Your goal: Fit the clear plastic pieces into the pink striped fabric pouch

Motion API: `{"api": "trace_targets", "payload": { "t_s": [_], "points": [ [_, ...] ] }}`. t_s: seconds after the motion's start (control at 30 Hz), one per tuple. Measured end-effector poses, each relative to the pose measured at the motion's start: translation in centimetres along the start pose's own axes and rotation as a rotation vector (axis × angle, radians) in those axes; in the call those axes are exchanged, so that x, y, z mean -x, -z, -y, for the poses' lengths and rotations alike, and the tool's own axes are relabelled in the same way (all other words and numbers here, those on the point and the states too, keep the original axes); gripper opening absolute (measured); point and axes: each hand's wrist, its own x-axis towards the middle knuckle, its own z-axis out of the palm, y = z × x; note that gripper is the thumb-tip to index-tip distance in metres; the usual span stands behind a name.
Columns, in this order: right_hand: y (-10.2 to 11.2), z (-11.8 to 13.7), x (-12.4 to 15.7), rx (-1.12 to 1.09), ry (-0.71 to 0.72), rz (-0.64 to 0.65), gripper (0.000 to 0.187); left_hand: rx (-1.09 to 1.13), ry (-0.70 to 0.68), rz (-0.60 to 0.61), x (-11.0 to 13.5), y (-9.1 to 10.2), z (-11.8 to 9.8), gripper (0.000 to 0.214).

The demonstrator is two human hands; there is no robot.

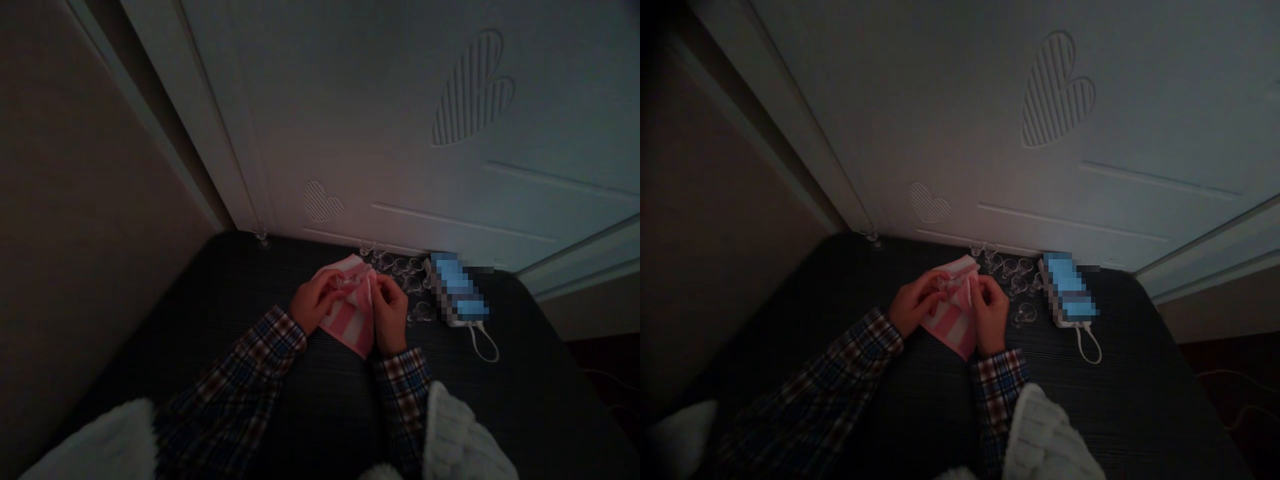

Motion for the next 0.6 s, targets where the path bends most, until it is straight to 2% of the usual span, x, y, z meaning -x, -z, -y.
{"api": "trace_targets", "payload": {
  "t_s": [0.47, 0.6],
  "points": [
    [0.00, 0.10, 0.02, -0.002, -0.010, 0.003, 0.024, 0.002, 0.032, 0.034, -0.08, 0.47, -0.71, 0.025],
    [0.05, 0.19, 0.05, -0.007, -0.001, 0.012, 0.022, -0.004, 0.028, -0.008, -0.07, 0.40, -0.72, 0.027]
  ]
}}
